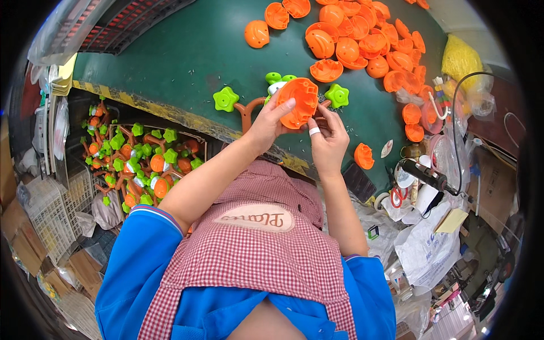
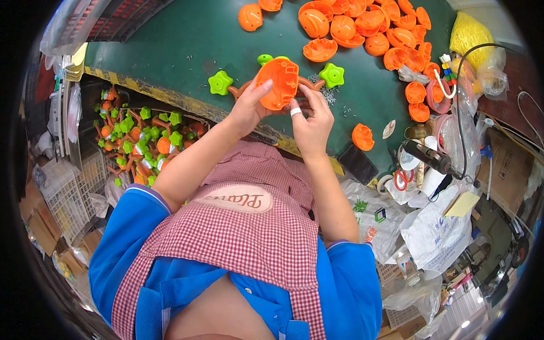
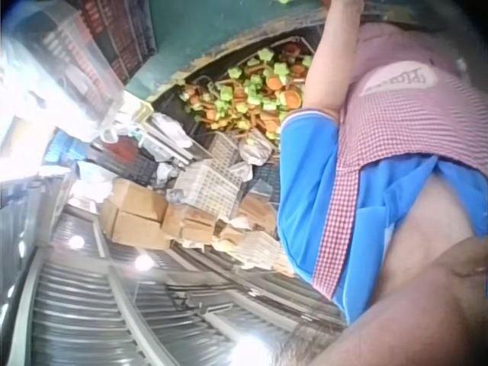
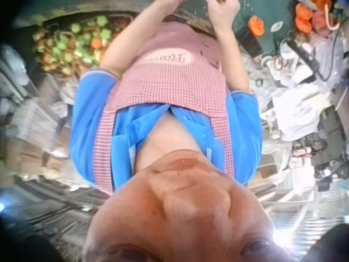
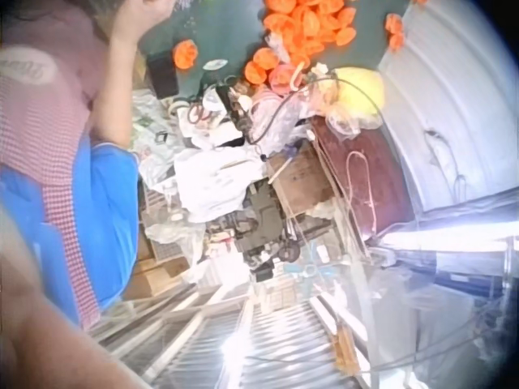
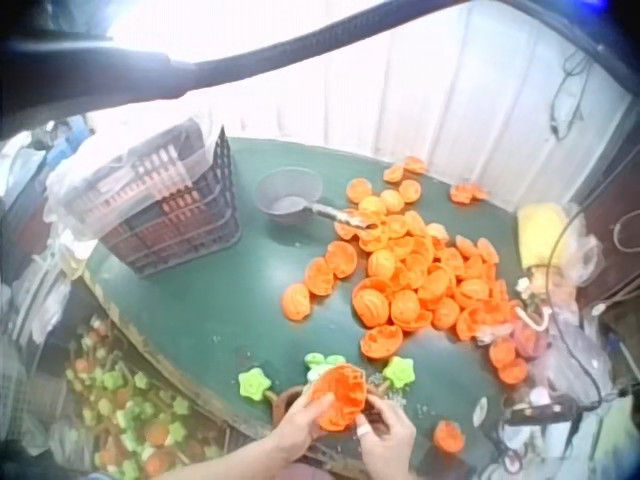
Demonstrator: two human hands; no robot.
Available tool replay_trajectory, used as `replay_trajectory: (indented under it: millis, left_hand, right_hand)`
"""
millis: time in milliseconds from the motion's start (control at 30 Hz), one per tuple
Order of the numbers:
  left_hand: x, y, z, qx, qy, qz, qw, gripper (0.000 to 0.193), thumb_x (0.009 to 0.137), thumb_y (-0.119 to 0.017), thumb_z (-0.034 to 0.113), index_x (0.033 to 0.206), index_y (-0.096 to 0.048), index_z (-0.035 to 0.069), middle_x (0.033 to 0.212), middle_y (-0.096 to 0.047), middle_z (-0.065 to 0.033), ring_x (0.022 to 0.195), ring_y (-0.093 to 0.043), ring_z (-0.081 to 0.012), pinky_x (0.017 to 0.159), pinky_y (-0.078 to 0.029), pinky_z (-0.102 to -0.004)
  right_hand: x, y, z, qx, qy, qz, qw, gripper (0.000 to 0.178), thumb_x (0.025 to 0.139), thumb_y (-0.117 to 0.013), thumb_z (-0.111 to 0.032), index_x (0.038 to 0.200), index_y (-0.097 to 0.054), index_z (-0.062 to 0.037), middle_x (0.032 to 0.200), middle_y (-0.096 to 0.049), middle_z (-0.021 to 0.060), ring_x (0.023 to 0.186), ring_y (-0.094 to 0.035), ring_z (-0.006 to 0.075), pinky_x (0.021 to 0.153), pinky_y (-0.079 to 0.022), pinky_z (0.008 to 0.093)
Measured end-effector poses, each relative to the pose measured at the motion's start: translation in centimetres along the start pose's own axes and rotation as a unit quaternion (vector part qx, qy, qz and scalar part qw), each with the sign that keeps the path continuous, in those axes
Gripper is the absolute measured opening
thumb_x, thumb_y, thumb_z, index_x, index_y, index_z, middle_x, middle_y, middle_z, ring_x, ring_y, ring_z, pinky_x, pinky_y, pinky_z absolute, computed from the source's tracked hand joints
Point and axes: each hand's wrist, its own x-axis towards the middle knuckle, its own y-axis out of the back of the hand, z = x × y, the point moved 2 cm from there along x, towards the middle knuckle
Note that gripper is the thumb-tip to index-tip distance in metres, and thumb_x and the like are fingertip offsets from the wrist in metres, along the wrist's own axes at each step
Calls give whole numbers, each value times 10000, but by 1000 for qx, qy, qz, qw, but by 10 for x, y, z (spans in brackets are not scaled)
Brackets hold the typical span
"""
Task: The person assembles small plastic toys by joining orange and green components with a power drill. They repeatedly pick up parts, align them, and fasten them together, then place the finished toys into a nearby crate.
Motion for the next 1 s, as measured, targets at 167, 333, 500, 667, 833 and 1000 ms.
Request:
replay_trajectory:
  millis: [167, 333, 500, 667, 833, 1000]
  left_hand:
    - [2, 1, -14, 4, 57, 31, 998, 368, 971, -477, 260, 1282, -466, 64, 1129, -601, -63, 925, -629, -158, 716, -560, -333]
    - [12, 4, -20, 234, 58, -28, 970, 340, 945, -496, 168, 1261, -483, 43, 1038, -619, -56, 866, -626, -121, 639, -542, -271]
    - [12, -12, -24, 223, -32, 1, 974, 442, 854, -527, 42, 1293, -485, 74, 906, -635, -93, 810, -638, -141, 637, -521, -262]
    - [24, -6, -53, 528, -96, -66, 842, 422, 833, -620, 143, 1238, -552, 45, 1116, -580, -104, 785, -631, -205, 763, -498, -326]
    - [20, -9, -73, 483, -71, -30, 872, 411, 821, -665, 199, 1192, -586, 42, 1059, -590, -87, 712, -623, -166, 705, -502, -310]
    - [8, 9, -71, 527, 9, -36, 849, 356, 848, -654, 166, 1185, -606, 61, 1080, -621, -62, 761, -614, -126, 727, -499, -273]
  right_hand:
    - [-4, 2, -6, 75, -37, 14, 996, 402, 828, -659, -21, 1215, -562, 32, 1075, -596, 86, 850, -624, 122, 707, -531, 238]
    - [12, 18, 9, 155, -120, -16, 981, 403, 891, -605, -96, 1252, -500, 47, 1111, -599, 116, 900, -618, 143, 770, -507, 258]
    - [2, 26, 17, 75, -155, 58, 983, 312, 889, -607, -112, 1159, -543, 30, 998, -635, 77, 864, -622, 146, 755, -501, 250]
    - [-20, 62, 57, -131, -144, 19, 981, 257, 853, -650, -142, 1086, -627, -35, 843, -667, 89, 733, -602, 113, 703, -481, 259]
    - [-61, 93, 129, 173, -357, 263, 880, 337, 899, -547, -224, 721, -629, 50, 671, -644, 100, 506, -590, 125, 422, -465, 282]
    - [-74, 93, 146, -119, -414, 159, 889, 362, 882, -544, -225, 640, -635, 28, 511, -595, 73, 423, -553, 133, 448, -449, 271]
